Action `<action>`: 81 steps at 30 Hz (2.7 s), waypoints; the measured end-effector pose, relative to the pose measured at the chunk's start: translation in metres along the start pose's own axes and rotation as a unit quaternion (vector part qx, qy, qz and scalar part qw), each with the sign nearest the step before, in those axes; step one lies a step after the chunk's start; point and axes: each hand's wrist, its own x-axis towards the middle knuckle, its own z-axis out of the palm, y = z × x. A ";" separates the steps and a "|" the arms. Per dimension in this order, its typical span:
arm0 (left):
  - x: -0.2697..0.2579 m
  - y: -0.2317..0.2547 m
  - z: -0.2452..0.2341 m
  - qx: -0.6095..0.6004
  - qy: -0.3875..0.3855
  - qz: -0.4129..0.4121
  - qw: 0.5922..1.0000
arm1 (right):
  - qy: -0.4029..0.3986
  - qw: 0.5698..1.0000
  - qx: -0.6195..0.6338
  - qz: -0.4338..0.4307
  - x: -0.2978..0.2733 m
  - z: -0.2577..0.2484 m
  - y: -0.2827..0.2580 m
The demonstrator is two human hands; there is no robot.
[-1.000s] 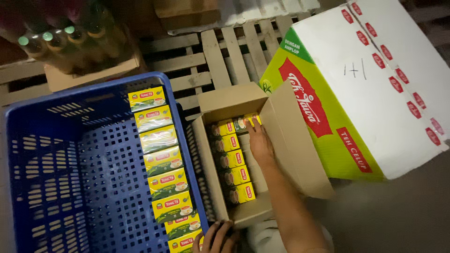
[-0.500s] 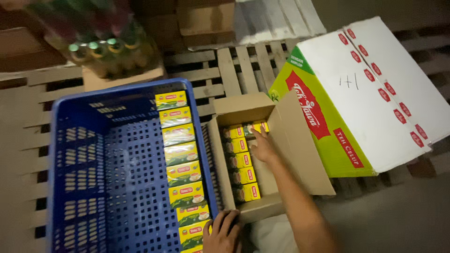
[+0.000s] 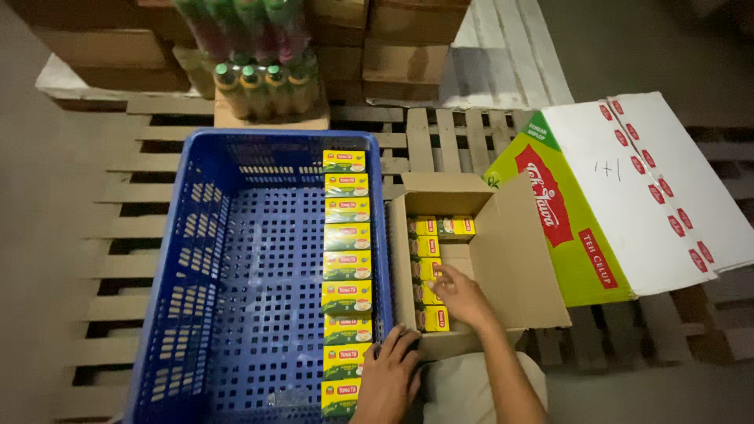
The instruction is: The person transfers small yellow boxes from a blue plastic basket into a cardboard box. They pick up each box one at a time and place it inside the cardboard box, arranging them in rows.
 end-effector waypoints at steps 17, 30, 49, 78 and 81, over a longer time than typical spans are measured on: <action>0.003 -0.140 -0.048 -0.357 0.217 -0.346 0.840 | -0.025 0.970 -0.241 -0.008 -0.004 0.013 0.010; 0.027 -0.164 -0.059 -0.531 0.102 -0.456 0.706 | -0.040 0.975 -0.220 -0.014 -0.040 0.014 -0.039; -0.032 -0.203 -0.081 -0.598 0.168 -0.350 0.701 | -0.040 0.977 -0.210 -0.014 -0.025 0.011 -0.026; 0.043 -0.051 -0.090 -0.444 0.094 -0.120 0.883 | -0.042 0.937 -0.068 -0.340 -0.099 -0.003 -0.058; 0.050 -0.037 -0.090 -0.400 0.069 -0.157 0.900 | -0.033 0.950 -0.090 -0.299 -0.102 -0.025 -0.061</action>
